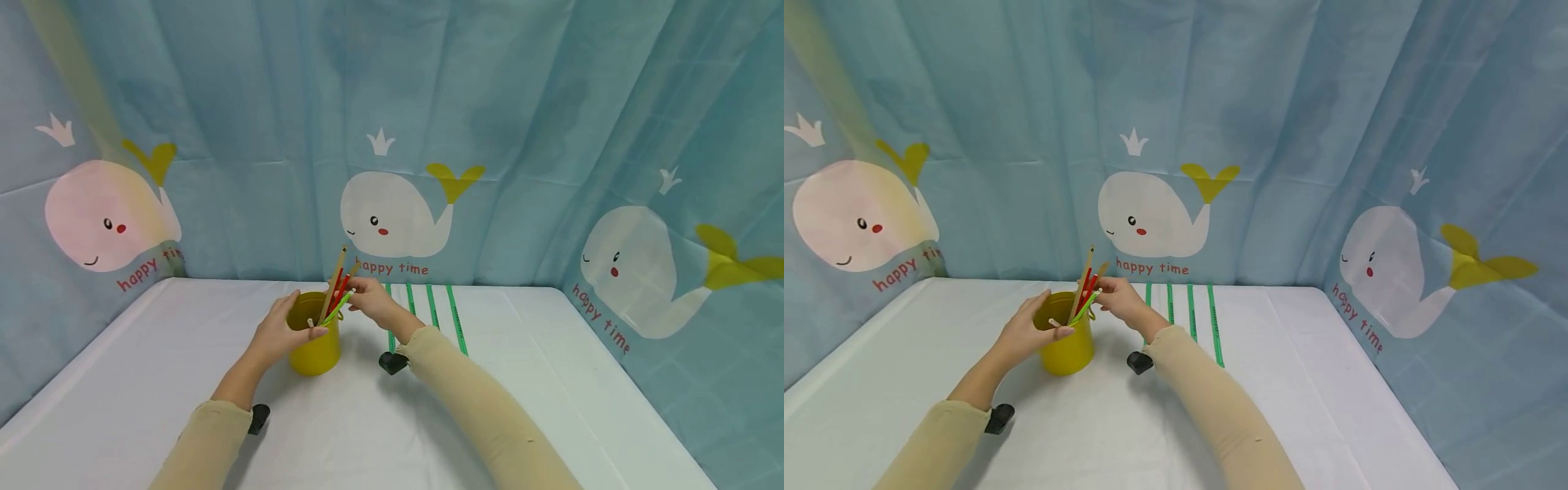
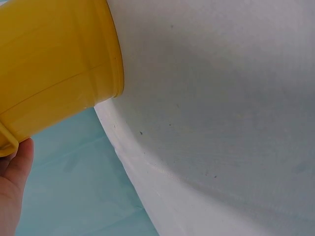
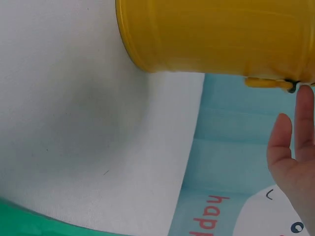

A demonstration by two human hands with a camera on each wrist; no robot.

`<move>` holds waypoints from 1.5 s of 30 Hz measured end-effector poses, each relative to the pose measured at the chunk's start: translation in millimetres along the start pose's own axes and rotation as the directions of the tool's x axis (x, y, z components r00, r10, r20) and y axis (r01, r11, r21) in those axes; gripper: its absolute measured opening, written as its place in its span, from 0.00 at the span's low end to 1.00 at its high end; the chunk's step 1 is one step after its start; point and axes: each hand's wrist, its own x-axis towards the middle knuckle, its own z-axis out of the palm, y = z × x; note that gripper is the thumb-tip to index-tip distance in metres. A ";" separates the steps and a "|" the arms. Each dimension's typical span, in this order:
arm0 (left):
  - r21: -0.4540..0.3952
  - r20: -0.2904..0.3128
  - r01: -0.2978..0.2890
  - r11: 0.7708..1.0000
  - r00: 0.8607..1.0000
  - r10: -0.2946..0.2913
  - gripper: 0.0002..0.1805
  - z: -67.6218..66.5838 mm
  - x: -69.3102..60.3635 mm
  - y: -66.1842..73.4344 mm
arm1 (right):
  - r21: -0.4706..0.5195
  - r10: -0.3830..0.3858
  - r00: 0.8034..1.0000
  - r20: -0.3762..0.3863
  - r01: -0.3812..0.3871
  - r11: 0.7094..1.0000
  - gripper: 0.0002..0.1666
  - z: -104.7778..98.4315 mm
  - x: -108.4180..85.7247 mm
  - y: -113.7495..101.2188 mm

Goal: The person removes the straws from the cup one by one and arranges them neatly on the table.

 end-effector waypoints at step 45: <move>0.003 -0.009 0.006 1.000 1.000 -0.006 0.62 -0.1 0.0 -2.9 | 0.064 -0.276 0.830 -0.485 0.348 0.935 0.14 -109.4 -46.6 -51.4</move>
